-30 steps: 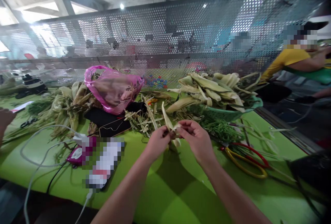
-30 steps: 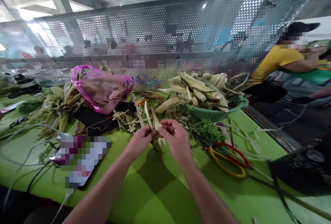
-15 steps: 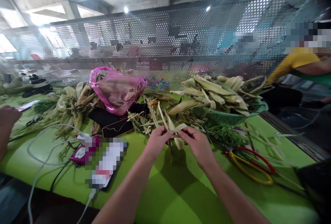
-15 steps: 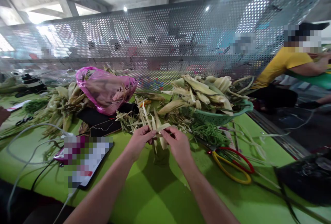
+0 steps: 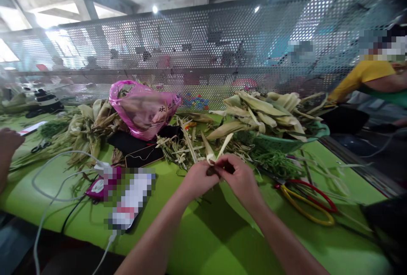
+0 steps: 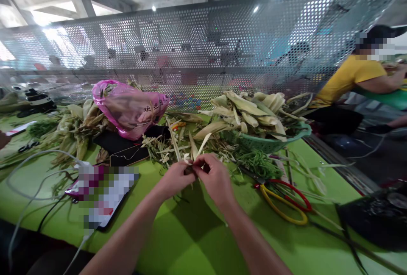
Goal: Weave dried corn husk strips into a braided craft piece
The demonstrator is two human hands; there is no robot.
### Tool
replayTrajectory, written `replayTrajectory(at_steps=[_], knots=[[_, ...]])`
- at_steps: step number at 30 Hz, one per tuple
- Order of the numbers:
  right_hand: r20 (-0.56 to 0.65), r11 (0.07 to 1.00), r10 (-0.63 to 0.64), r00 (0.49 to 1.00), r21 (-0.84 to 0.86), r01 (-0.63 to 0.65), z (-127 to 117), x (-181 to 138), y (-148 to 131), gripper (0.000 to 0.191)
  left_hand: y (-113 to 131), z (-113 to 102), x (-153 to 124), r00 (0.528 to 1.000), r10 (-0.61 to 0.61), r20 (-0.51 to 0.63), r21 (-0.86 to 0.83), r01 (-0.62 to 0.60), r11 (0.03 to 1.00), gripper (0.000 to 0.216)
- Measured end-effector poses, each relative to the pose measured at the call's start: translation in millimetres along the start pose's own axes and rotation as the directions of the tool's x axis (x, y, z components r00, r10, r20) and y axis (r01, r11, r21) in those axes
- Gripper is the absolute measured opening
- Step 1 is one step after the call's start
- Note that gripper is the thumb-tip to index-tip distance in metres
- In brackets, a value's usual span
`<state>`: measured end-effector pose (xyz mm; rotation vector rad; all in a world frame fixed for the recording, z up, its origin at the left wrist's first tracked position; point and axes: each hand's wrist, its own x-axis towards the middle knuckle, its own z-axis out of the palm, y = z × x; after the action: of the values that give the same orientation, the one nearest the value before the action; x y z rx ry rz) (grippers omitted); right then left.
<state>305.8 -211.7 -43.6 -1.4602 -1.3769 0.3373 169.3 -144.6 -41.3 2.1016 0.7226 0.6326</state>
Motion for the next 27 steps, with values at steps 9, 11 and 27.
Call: replayTrajectory(at_steps=[9,11,27], knots=[[0.126,0.847,0.307,0.943,0.417,-0.331,-2,6,5,0.034,6,0,-2,0.999,0.045,0.028,-0.075,-0.043,0.996,0.025],[0.097,0.860,0.300,0.949,0.404,-0.313,-4,5,1,0.031,3,1,-1,0.999,0.026,0.028,-0.181,-0.021,0.983,0.027],[0.147,0.998,-0.019,0.989,0.069,0.009,-15,3,-16,0.012,-5,0,4,0.978,-0.203,-0.041,-0.209,0.190,0.959,0.010]])
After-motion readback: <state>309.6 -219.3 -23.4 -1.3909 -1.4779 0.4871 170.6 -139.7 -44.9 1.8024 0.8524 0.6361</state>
